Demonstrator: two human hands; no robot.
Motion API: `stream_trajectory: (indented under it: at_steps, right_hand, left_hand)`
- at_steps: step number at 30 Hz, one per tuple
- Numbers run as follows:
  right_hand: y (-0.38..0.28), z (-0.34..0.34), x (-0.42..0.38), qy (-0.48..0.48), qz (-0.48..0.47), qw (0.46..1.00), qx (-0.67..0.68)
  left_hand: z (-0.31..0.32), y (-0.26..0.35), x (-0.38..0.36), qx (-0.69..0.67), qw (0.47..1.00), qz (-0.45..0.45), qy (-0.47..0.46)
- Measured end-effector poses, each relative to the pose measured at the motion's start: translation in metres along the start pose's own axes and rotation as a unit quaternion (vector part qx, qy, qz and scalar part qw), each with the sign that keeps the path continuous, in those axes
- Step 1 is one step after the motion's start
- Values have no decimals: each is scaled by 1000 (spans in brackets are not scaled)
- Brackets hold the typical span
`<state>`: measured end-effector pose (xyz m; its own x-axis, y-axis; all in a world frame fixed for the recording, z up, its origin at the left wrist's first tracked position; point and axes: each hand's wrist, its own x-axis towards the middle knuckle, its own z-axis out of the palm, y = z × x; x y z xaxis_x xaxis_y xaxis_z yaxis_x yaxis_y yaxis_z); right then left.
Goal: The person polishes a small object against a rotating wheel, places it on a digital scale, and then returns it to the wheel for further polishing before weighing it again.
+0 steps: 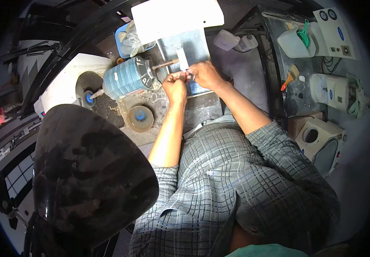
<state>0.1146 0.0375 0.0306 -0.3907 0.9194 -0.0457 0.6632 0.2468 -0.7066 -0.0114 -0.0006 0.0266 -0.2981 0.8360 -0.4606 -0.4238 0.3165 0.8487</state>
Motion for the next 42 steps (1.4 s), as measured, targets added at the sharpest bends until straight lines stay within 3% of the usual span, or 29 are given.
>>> stream_trajectory:
  at_steps: [2, 5, 7, 12, 14, 16, 20, 22, 24, 26, 28, 31, 34, 40, 42]
  right_hand:
    - [-2, 1, -1, 7, 34, 999, 30]
    - [1, 5, -1, 57, -49, 997, -20]
    - [-13, -9, -2, 17, 22, 999, 17]
    - [-14, -9, -3, 34, -10, 999, -11]
    - [-20, -16, -2, 6, 44, 997, 58]
    - [-16, -7, -3, 8, 35, 999, 37]
    - [-8, -3, -3, 32, -25, 999, 2]
    - [-6, 5, -4, 36, 0, 999, 16]
    - [-6, 6, -4, 62, -68, 995, -27]
    - [-11, 5, -8, 57, -66, 996, -13]
    - [-14, 8, -10, 54, -65, 996, 1]
    - [-14, 14, -12, 94, -62, 994, 10]
    - [-13, 16, -9, 64, -20, 998, 12]
    - [-12, 18, -11, 88, -9, 996, 9]
    - [-13, 11, -13, 59, 48, 996, 46]
  left_hand:
    - [1, 2, -1, 11, 1000, -5, 1]
    - [0, 2, 1, -32, 999, -10, 12]
    - [2, 0, 1, -30, 999, -16, 17]
    - [0, -1, 3, -28, 1000, -9, 12]
    - [0, 1, 1, -25, 1000, -15, 6]
    - [-1, -7, 6, -43, 999, -27, 10]
    - [-8, -17, 13, -36, 999, 28, -11]
    - [-7, -14, 15, -40, 999, 25, -3]
    - [-3, -15, 18, -50, 999, 14, 6]
    - [-8, -15, 23, -40, 999, 21, -2]
    - [-12, -16, 28, -2, 994, 90, -60]
    - [-10, -16, 27, 26, 994, 90, -57]
    - [-7, -10, 30, 56, 998, 30, -18]
    - [0, -9, 21, 10, 999, 42, -10]
    - [1, -14, 25, 2, 999, 41, -11]
